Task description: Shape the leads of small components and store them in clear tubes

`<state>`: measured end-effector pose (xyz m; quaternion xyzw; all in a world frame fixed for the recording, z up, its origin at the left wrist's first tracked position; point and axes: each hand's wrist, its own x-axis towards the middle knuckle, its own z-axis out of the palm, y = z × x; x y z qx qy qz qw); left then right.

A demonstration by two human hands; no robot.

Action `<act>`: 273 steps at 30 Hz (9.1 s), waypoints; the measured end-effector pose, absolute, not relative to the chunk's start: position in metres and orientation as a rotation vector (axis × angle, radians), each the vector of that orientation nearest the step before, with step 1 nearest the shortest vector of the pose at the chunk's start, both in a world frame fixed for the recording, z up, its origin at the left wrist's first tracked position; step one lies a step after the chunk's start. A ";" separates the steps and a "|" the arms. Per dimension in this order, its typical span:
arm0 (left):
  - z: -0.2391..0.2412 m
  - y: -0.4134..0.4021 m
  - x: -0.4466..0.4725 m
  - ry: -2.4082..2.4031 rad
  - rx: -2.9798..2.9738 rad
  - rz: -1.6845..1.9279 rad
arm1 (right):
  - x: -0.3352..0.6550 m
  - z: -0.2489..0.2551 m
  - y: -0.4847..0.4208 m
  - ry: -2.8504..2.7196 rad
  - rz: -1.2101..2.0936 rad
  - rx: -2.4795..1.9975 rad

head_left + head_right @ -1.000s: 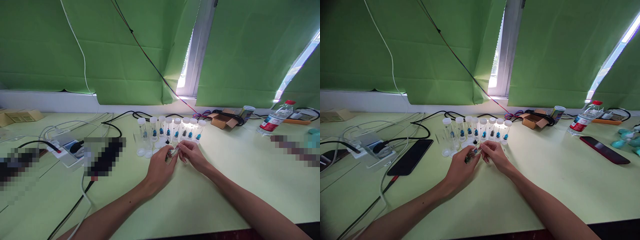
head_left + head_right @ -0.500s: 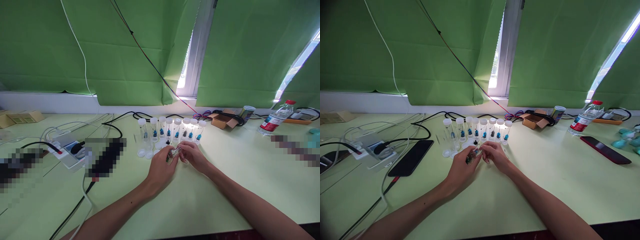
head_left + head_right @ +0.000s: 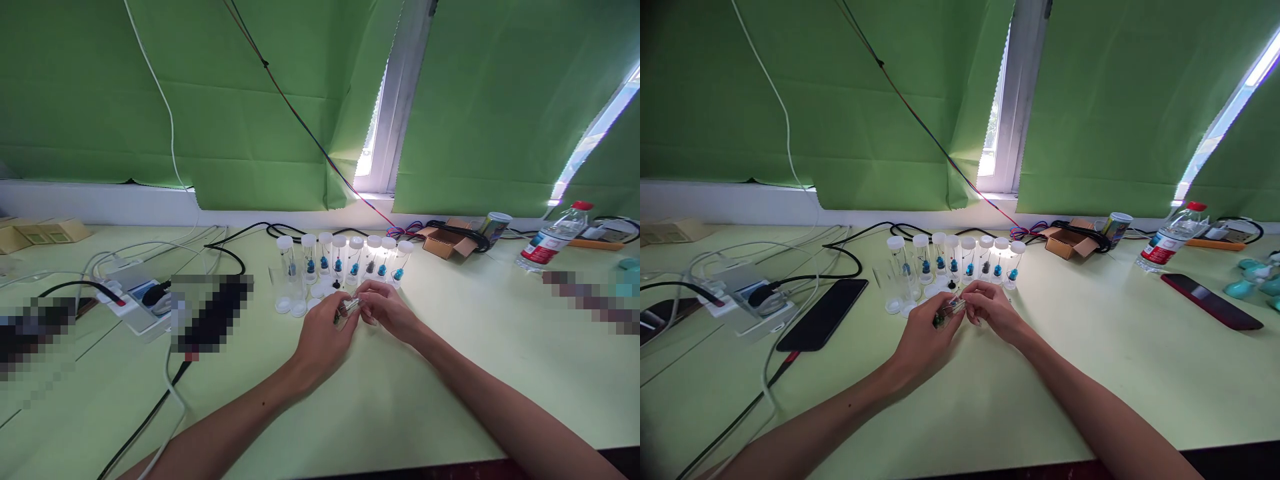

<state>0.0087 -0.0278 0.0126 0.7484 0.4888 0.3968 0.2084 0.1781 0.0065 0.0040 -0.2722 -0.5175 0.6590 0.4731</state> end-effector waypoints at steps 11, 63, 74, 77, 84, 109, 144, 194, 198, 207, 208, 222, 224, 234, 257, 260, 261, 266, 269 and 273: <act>0.013 -0.029 0.008 1.343 2.092 1.086 | 0.179 0.007 0.007 -1.276 1.632 -0.633; 0.012 -0.023 0.008 1.454 1.849 1.255 | 0.179 -0.005 0.012 -1.773 0.299 -1.232; 0.014 -0.025 0.009 1.445 1.851 1.247 | 0.183 -0.022 0.018 -1.956 0.327 -1.351; 0.014 -0.025 0.009 1.431 1.865 1.251 | 0.183 -0.021 0.017 -1.972 0.339 -1.370; 0.013 -0.025 0.010 1.414 1.884 1.256 | 0.181 -0.016 0.015 -1.987 0.362 -1.413; 0.014 -0.024 0.009 1.398 1.820 1.270 | 0.180 -0.015 0.012 -2.034 0.333 -1.461; 0.009 -0.012 0.001 1.153 1.435 1.317 | 0.172 -0.005 0.000 -2.251 0.255 -1.242; 0.018 -0.023 0.005 1.262 1.779 1.223 | 0.170 0.001 -0.003 -1.474 0.132 -0.969; 0.019 -0.023 0.004 1.313 1.767 1.221 | 0.170 0.000 -0.004 -1.481 0.159 -0.973; 0.018 -0.024 0.006 1.298 1.800 1.199 | 0.170 0.001 -0.004 -1.505 0.151 -0.985; 0.018 -0.024 0.006 1.297 1.809 1.194 | 0.169 0.002 -0.004 -1.507 0.152 -0.987; 0.018 -0.024 0.007 1.286 1.810 1.223 | 0.169 0.001 -0.005 -1.479 0.189 -0.960; 0.018 -0.024 0.007 1.282 1.815 1.224 | 0.170 0.001 -0.005 -1.493 0.196 -0.957; 0.018 -0.026 0.008 1.262 1.840 1.201 | 0.169 0.003 -0.005 -1.547 0.168 -0.940; 0.021 -0.028 0.010 1.255 1.858 1.195 | 0.169 0.008 -0.007 -1.668 0.137 -0.871; 0.020 -0.028 0.009 1.255 1.842 1.197 | 0.169 0.007 -0.006 -1.647 0.140 -0.881; 0.020 -0.028 0.009 1.254 1.831 1.207 | 0.169 0.006 -0.006 -1.634 0.141 -0.890; 0.020 -0.027 0.008 1.244 1.745 1.261 | 0.169 0.007 -0.005 -1.586 0.147 -0.950; 0.019 -0.026 0.008 1.213 1.688 1.277 | 0.168 0.008 -0.007 -1.593 0.160 -0.953; 0.015 -0.025 0.009 1.157 1.628 1.263 | 0.167 0.010 -0.008 -1.624 0.187 -0.934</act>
